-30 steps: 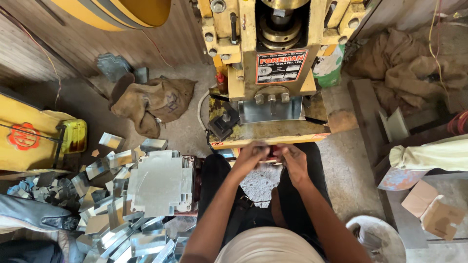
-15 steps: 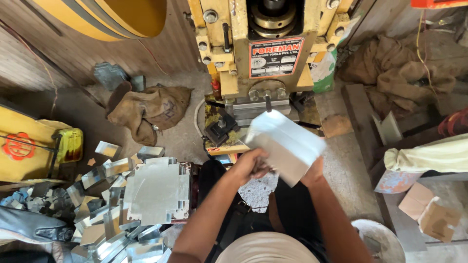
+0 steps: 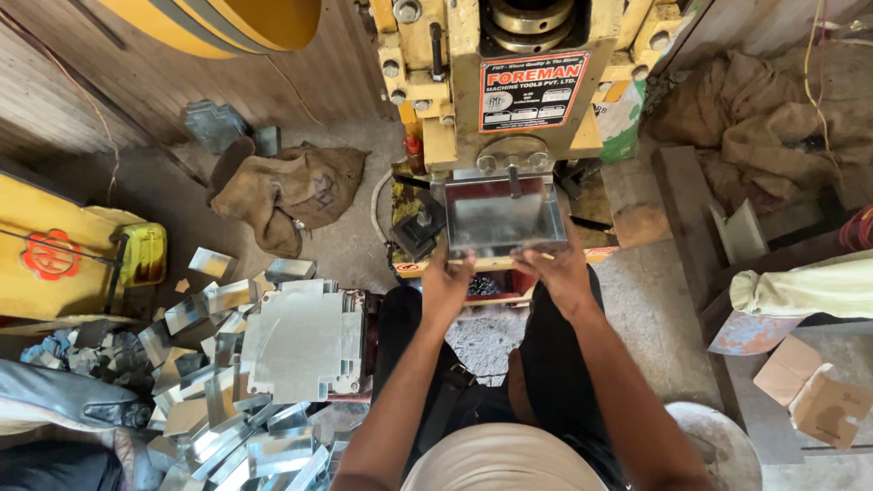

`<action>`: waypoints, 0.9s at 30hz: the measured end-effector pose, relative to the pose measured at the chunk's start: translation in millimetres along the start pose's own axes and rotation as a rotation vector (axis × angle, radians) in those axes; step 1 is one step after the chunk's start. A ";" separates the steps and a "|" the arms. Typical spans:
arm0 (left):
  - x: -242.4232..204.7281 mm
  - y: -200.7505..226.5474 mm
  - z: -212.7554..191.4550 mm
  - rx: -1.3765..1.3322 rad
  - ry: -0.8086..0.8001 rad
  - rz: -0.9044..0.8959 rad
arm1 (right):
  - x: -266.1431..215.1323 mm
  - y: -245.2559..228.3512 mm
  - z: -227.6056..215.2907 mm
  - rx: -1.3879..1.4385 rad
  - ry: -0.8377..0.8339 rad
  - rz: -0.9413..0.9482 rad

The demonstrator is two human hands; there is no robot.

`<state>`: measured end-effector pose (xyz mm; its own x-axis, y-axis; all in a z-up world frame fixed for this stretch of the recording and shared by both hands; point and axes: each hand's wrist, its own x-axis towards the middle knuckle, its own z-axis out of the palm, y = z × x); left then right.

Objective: The person repeatedly picks up rectangular metal sheets from a pile on the floor, places them into a yellow hydraulic press machine, and operates the press to flatten or shape them. After each press cycle, the person removes the processed sheet and places it onto a growing stack of finished pieces.

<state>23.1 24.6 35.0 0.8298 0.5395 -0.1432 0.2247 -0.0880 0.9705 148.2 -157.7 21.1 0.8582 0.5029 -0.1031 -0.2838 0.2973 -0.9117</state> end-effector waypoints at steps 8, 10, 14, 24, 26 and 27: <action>49.3 -27.4 6.6 -0.032 0.132 0.194 | 33.3 -7.0 -17.1 -0.361 0.197 0.000; 51.7 -29.0 7.3 -0.100 0.151 0.205 | 36.6 -5.0 -20.1 -0.381 0.197 -0.057; 43.1 -24.3 7.6 0.110 0.296 0.291 | 33.7 -2.8 -21.4 -0.368 0.191 -0.099; 57.5 7.4 -9.6 0.161 0.018 0.245 | 56.3 -2.1 -30.3 -0.217 -0.010 -0.173; 53.1 -1.0 -17.5 -0.025 -0.054 0.299 | 39.3 -16.0 -44.5 -0.154 -0.184 -0.205; 49.9 -7.2 -23.4 -0.203 -0.134 0.345 | 32.8 -20.2 -45.2 -0.132 -0.277 -0.206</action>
<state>50.9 71.7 25.4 0.9007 0.3929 0.1855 -0.1718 -0.0701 0.9826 201.4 -183.9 18.1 0.7378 0.6496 0.1834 -0.0436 0.3170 -0.9474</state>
